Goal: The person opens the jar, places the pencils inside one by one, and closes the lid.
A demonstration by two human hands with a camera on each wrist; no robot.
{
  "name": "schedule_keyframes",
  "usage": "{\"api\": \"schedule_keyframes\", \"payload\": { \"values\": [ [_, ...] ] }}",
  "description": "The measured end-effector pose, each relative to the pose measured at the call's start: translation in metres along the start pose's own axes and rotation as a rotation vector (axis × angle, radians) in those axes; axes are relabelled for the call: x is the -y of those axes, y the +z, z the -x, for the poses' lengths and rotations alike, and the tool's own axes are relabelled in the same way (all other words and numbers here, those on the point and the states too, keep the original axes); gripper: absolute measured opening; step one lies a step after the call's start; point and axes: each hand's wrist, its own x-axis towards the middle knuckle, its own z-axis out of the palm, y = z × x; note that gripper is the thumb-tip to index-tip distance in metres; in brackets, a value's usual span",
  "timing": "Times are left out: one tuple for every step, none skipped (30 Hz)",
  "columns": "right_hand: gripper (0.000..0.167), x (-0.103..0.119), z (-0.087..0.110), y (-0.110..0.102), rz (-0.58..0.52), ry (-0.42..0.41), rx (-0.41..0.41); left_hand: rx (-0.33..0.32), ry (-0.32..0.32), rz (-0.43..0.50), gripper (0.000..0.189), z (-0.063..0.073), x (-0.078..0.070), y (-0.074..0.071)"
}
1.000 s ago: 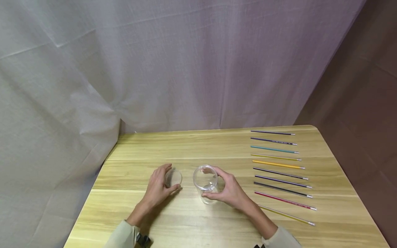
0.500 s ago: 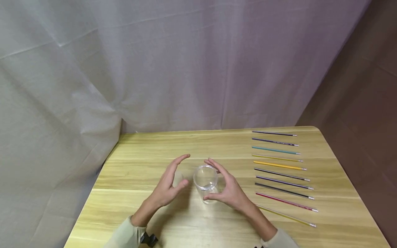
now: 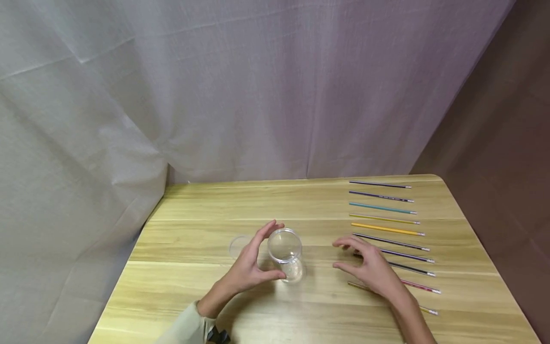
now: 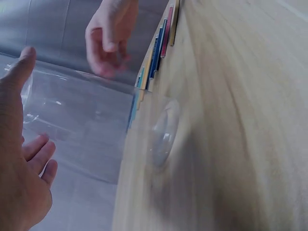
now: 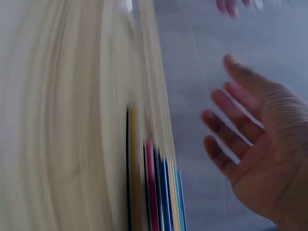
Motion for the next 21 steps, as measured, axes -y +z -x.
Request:
{"api": "schedule_keyframes", "payload": {
  "values": [
    [0.046, -0.004, 0.006, -0.005, 0.03, 0.012, 0.001, 0.0, -0.004, 0.003, 0.129, 0.0, 0.001, 0.001],
    [0.04, -0.007, 0.012, -0.01, 0.048, 0.03, 0.009, 0.0, -0.006, 0.006, 0.127, 0.0, 0.001, 0.002],
    [0.035, -0.01, 0.018, -0.015, 0.07, 0.051, 0.02, 0.002, -0.014, 0.01, 0.125, 0.001, 0.002, 0.003],
    [0.031, -0.012, 0.023, -0.02, 0.092, 0.072, 0.03, 0.003, -0.021, 0.013, 0.123, 0.001, 0.002, 0.003],
    [0.028, -0.014, 0.028, -0.023, 0.114, 0.096, 0.045, 0.005, -0.03, 0.016, 0.12, 0.001, 0.002, 0.004],
    [0.026, -0.015, 0.033, -0.027, 0.145, 0.127, 0.062, 0.008, -0.043, 0.02, 0.118, 0.002, 0.002, 0.004],
    [0.024, -0.015, 0.037, -0.029, 0.182, 0.164, 0.082, 0.012, -0.055, 0.023, 0.116, 0.002, 0.002, 0.004],
    [0.022, -0.015, 0.041, -0.031, 0.22, 0.205, 0.106, 0.015, -0.065, 0.027, 0.114, 0.002, 0.003, 0.004],
    [0.022, -0.014, 0.044, -0.032, 0.267, 0.24, 0.127, 0.018, -0.074, 0.032, 0.112, 0.003, 0.003, 0.004],
    [0.023, -0.013, 0.047, -0.032, 0.312, 0.273, 0.147, 0.018, -0.07, 0.026, 0.111, 0.003, 0.004, 0.005],
    [0.023, -0.012, 0.049, -0.033, 0.356, 0.296, 0.168, 0.019, -0.066, 0.026, 0.11, 0.003, 0.005, 0.005],
    [0.024, -0.012, 0.051, -0.033, 0.397, 0.31, 0.184, 0.019, -0.058, 0.027, 0.108, 0.002, 0.006, 0.006],
    [0.025, -0.012, 0.053, -0.033, 0.43, 0.319, 0.197, 0.018, -0.045, 0.028, 0.107, 0.002, 0.007, 0.007],
    [0.026, -0.012, 0.055, -0.032, 0.453, 0.32, 0.205, 0.018, -0.032, 0.03, 0.106, 0.002, 0.008, 0.008],
    [0.027, -0.013, 0.057, -0.032, 0.472, 0.315, 0.207, 0.02, -0.021, 0.028, 0.104, 0.002, 0.008, 0.008],
    [0.027, -0.014, 0.058, -0.031, 0.483, 0.307, 0.208, 0.022, -0.01, 0.023, 0.103, 0.002, 0.009, 0.009],
    [0.027, -0.015, 0.059, -0.03, 0.487, 0.298, 0.208, 0.025, -0.005, 0.025, 0.101, 0.002, 0.009, 0.009],
    [0.027, -0.016, 0.06, -0.03, 0.486, 0.294, 0.205, 0.029, -0.003, 0.024, 0.099, 0.001, 0.01, 0.009],
    [0.027, -0.016, 0.06, -0.029, 0.483, 0.289, 0.204, 0.034, -0.004, 0.022, 0.098, 0.002, 0.01, 0.009],
    [0.028, -0.017, 0.061, -0.028, 0.48, 0.284, 0.199, 0.038, -0.007, 0.019, 0.097, 0.002, 0.01, 0.009],
    [0.028, -0.018, 0.061, -0.027, 0.476, 0.282, 0.194, 0.044, -0.013, 0.017, 0.096, 0.002, 0.01, 0.009]
  ]
}}
